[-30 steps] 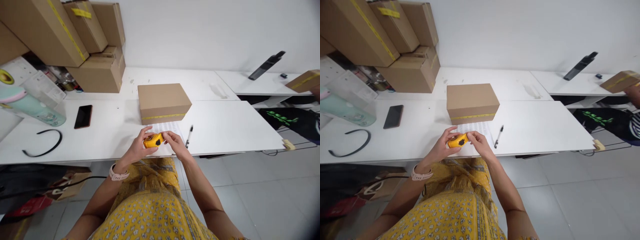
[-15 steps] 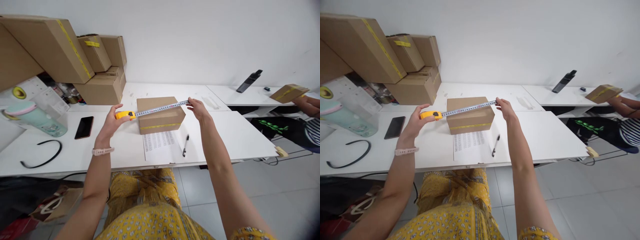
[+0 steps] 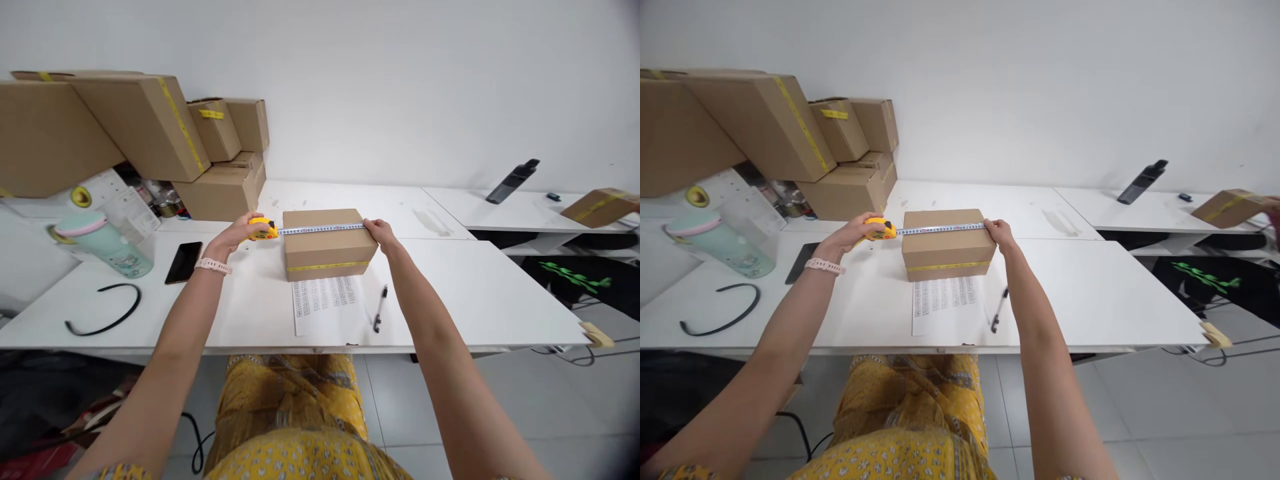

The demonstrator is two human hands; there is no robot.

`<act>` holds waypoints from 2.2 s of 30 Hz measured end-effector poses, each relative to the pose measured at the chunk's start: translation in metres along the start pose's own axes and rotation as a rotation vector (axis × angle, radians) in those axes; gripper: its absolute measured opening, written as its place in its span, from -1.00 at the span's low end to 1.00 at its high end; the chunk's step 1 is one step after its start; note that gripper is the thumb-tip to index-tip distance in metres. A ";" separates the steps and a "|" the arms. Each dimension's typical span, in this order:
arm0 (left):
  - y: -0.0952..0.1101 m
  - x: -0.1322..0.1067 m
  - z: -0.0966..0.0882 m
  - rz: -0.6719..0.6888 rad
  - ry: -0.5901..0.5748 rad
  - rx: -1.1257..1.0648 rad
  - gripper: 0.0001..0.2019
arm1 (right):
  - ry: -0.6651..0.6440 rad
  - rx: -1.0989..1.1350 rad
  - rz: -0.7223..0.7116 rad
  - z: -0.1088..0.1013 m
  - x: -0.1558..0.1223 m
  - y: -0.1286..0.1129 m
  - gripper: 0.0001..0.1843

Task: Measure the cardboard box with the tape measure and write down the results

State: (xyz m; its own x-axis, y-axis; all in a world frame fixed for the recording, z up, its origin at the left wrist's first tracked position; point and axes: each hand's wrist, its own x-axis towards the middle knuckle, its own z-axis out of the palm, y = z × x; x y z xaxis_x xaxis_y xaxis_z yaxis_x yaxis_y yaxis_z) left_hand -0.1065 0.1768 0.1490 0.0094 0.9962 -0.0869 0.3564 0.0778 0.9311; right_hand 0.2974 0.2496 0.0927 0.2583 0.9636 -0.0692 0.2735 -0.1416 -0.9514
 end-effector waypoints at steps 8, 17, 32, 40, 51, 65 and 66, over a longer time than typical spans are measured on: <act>0.003 0.006 0.005 0.007 -0.029 -0.021 -0.30 | -0.024 -0.069 0.015 0.007 0.001 0.005 -0.60; -0.004 0.023 -0.005 -0.005 -0.123 -0.065 -0.48 | 0.002 -0.053 -0.010 0.009 0.002 0.009 -0.59; 0.038 -0.013 0.000 0.065 -0.173 0.134 -0.39 | 0.110 -0.006 -0.223 0.004 0.002 -0.003 -0.56; 0.006 -0.133 0.142 -0.089 -0.539 -0.537 -0.50 | -0.144 0.044 -0.403 0.014 -0.002 -0.046 -0.60; 0.038 -0.106 0.206 -0.173 -0.239 -0.765 -0.43 | -0.173 -0.304 -0.327 0.080 0.019 -0.069 -0.61; 0.038 -0.111 0.223 -0.206 -0.207 -0.791 -0.38 | -0.195 -0.409 -0.382 0.088 0.032 -0.051 -0.74; 0.038 -0.112 0.223 -0.212 -0.204 -0.794 -0.39 | -0.193 -0.413 -0.385 0.088 0.031 -0.051 -0.74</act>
State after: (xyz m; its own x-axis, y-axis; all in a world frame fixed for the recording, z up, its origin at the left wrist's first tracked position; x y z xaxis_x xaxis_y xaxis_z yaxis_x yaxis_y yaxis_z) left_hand 0.1141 0.0595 0.1153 0.2119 0.9368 -0.2785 -0.3923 0.3425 0.8537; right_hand 0.2098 0.3063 0.1131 -0.0935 0.9814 0.1677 0.6619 0.1871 -0.7259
